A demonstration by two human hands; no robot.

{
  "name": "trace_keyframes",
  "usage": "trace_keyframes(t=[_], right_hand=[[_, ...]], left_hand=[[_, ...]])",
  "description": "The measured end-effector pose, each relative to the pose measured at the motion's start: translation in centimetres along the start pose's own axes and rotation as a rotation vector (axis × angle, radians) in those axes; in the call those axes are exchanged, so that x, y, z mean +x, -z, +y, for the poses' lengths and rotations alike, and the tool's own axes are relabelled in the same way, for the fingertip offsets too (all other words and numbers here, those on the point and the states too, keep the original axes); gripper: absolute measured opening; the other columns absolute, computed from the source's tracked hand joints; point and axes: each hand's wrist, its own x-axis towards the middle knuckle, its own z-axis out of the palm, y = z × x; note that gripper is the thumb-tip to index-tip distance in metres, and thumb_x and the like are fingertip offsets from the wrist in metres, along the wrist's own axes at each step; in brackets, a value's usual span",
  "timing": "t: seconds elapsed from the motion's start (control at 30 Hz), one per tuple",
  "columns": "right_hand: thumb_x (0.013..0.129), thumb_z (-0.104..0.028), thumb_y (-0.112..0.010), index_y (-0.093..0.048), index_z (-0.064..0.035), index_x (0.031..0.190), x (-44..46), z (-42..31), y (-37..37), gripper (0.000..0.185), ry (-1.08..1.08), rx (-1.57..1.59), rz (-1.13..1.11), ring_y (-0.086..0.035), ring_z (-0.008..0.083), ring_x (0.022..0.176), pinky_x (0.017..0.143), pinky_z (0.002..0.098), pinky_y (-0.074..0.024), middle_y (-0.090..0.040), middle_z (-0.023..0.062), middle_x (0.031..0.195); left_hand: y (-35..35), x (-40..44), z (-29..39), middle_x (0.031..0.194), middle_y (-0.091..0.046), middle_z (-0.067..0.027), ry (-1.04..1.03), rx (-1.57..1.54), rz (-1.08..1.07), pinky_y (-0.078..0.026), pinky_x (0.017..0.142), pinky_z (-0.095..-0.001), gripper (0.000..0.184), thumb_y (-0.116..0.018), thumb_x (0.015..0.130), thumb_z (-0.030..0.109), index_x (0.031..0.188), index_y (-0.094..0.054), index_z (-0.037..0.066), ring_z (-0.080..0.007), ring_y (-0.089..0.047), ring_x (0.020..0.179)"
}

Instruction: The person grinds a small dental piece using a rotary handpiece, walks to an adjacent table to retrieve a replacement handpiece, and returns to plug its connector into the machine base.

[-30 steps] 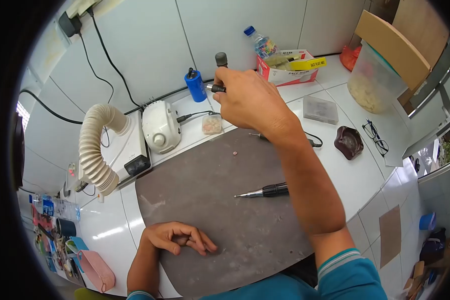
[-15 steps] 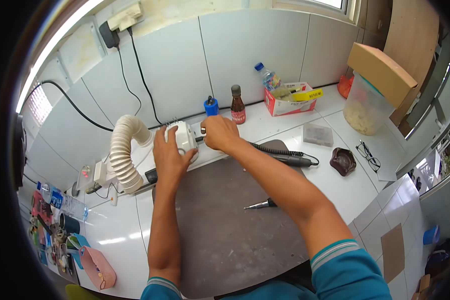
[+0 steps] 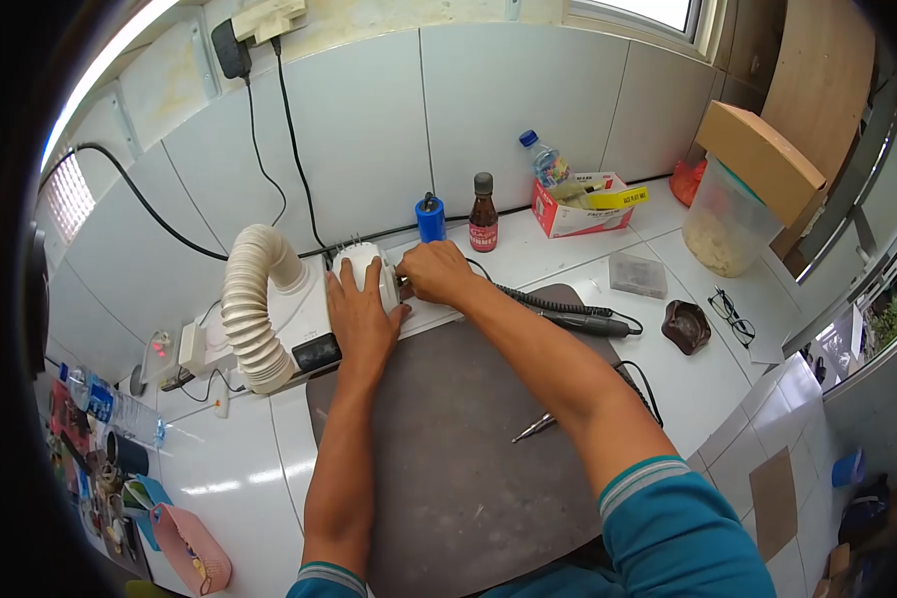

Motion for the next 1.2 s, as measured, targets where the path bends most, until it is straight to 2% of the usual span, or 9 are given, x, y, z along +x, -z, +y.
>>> trace_keyframes(t=[0.27,0.47,0.5,0.6,0.63,0.73,0.83,0.93,1.2], right_hand=[[0.083,-0.012,-0.08,-0.088,-0.0137,0.101,-0.4,0.7,-0.5,0.02,0.025,0.116,0.07,-0.078,0.0378,0.091,0.08,0.0524,-0.0605,-0.082,0.0087,0.094],[0.086,-0.014,-0.081,-0.088,-0.0114,0.1,-1.0,1.8,0.1,0.016,-0.031,0.064,0.04,-0.079,0.039,0.092,0.081,0.0516,-0.0606,-0.081,0.0112,0.093],[0.088,-0.02,-0.086,-0.088,-0.0115,0.103,-0.8,2.2,0.5,0.018,-0.111,-0.019,-0.059,-0.08,0.0372,0.098,0.084,0.0513,-0.0614,-0.081,0.0118,0.099],[0.088,-0.028,-0.09,-0.088,-0.0124,0.104,-1.2,3.1,1.2,0.022,-0.192,-0.081,-0.02,-0.08,0.0347,0.106,0.088,0.0514,-0.062,-0.082,0.0103,0.109],[0.087,-0.031,-0.093,-0.086,-0.0145,0.115,-0.9,3.3,1.5,0.033,-0.262,-0.115,-0.134,-0.077,0.0351,0.115,0.092,0.0511,-0.0621,-0.078,0.0124,0.121],[0.096,-0.028,-0.086,-0.078,-0.0124,0.127,-1.8,2.0,2.1,0.036,-0.316,-0.029,-0.047,-0.074,0.0408,0.118,0.095,0.0505,-0.0592,-0.072,0.0161,0.128],[0.103,-0.021,-0.079,-0.07,-0.008,0.135,-1.1,2.6,0.0,0.036,-0.262,0.149,-0.061,-0.07,0.0446,0.122,0.101,0.0533,-0.057,-0.064,0.0209,0.136],[0.107,-0.013,-0.071,-0.069,-0.0038,0.133,-1.1,1.4,0.8,0.028,-0.248,0.273,-0.19,-0.068,0.046,0.121,0.104,0.0551,-0.0565,-0.062,0.0222,0.137],[0.087,-0.004,-0.089,-0.084,-0.0032,0.12,-0.3,1.0,0.1,0.033,-0.228,0.328,-0.097,-0.078,0.0388,0.111,0.098,0.0471,-0.0625,-0.081,0.0201,0.116]], left_hand=[[0.4,0.2,0.3,0.169,-0.047,-0.0277,0.021,0.021,-0.014,-0.04,0.13,-0.0573,0.095,-0.103,0.077,0.032,0.161,-0.06,0.018,-0.0558,-0.044,0.157],[0.7,0.3,0.4,0.168,-0.048,-0.0275,0.018,0.037,-0.019,-0.042,0.129,-0.0573,0.094,-0.103,0.077,0.032,0.16,-0.06,0.019,-0.0562,-0.046,0.155],[0.8,0.2,0.5,0.168,-0.048,-0.0275,0.017,0.038,-0.02,-0.042,0.129,-0.0573,0.094,-0.103,0.077,0.032,0.16,-0.06,0.019,-0.0563,-0.046,0.155],[1.0,0.3,0.4,0.167,-0.049,-0.0275,0.014,0.036,-0.017,-0.043,0.128,-0.0569,0.096,-0.105,0.074,0.03,0.158,-0.061,0.019,-0.0567,-0.048,0.154],[1.1,0.5,0.3,0.167,-0.049,-0.0276,0.014,0.027,-0.018,-0.044,0.128,-0.0566,0.097,-0.105,0.073,0.029,0.158,-0.061,0.019,-0.0567,-0.048,0.153],[1.5,0.6,0.5,0.167,-0.049,-0.0277,0.01,0.022,-0.038,-0.045,0.128,-0.0552,0.1,-0.107,0.069,0.026,0.158,-0.061,0.019,-0.0556,-0.05,0.153],[1.8,0.6,0.0,0.167,-0.049,-0.0277,0.001,0.016,-0.063,-0.046,0.128,-0.0539,0.102,-0.107,0.068,0.025,0.158,-0.061,0.018,-0.0534,-0.05,0.153],[2.3,0.5,0.6,0.167,-0.049,-0.0284,-0.005,0.021,-0.079,-0.047,0.126,-0.0527,0.102,-0.107,0.067,0.023,0.159,-0.061,0.017,-0.05,-0.051,0.153],[2.3,0.6,0.5,0.167,-0.05,-0.0285,0.0,0.033,-0.081,-0.05,0.122,-0.0531,0.103,-0.107,0.068,0.023,0.16,-0.06,0.018,-0.049,-0.051,0.153]])
